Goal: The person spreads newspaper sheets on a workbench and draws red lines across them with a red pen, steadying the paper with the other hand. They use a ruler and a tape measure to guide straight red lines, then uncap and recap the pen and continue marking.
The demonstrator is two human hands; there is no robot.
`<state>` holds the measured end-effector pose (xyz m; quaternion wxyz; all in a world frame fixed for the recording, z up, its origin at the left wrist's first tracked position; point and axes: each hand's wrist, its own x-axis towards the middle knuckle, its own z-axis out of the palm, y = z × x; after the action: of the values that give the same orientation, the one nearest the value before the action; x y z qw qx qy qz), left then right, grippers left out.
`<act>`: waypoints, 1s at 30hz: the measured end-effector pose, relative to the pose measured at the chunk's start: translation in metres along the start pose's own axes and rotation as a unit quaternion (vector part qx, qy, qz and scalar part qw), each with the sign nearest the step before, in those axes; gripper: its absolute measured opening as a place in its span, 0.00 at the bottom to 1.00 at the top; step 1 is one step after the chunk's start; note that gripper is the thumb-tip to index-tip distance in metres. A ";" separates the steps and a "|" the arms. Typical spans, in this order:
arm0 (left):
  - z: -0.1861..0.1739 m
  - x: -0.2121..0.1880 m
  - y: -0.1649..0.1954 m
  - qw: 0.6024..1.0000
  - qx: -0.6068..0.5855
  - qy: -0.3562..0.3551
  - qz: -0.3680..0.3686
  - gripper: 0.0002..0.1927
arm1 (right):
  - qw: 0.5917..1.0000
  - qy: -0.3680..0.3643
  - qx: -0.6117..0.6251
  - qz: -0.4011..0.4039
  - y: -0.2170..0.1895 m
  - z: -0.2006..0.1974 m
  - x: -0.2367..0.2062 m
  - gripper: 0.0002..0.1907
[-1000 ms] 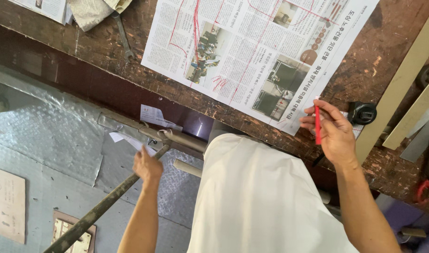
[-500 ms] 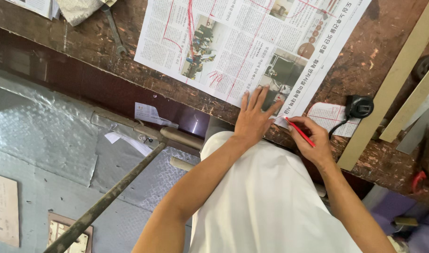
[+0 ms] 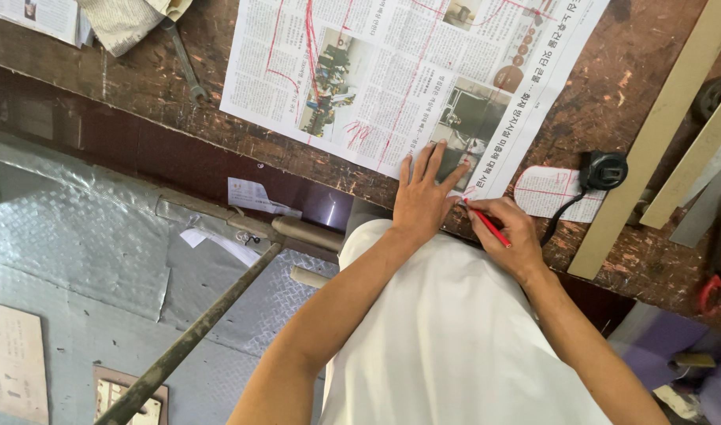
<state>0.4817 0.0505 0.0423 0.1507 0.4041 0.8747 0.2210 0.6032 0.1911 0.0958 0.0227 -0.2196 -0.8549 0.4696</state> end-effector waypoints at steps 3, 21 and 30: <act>0.000 0.000 0.000 1.000 0.002 -0.002 -0.001 0.36 | 1.000 0.021 -0.010 -0.003 0.001 0.000 -0.003 0.10; 0.002 -0.001 -0.002 1.000 0.003 0.006 0.000 0.35 | 0.996 0.068 -0.051 0.029 -0.002 -0.005 0.000 0.09; 0.002 0.000 -0.002 1.000 0.011 -0.009 0.004 0.36 | 0.982 0.081 -0.150 0.081 -0.004 -0.016 0.005 0.08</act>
<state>0.4809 0.0501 0.0389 0.1529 0.4114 0.8740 0.2085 0.6006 0.2037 0.1070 0.0208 -0.3259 -0.8903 0.3173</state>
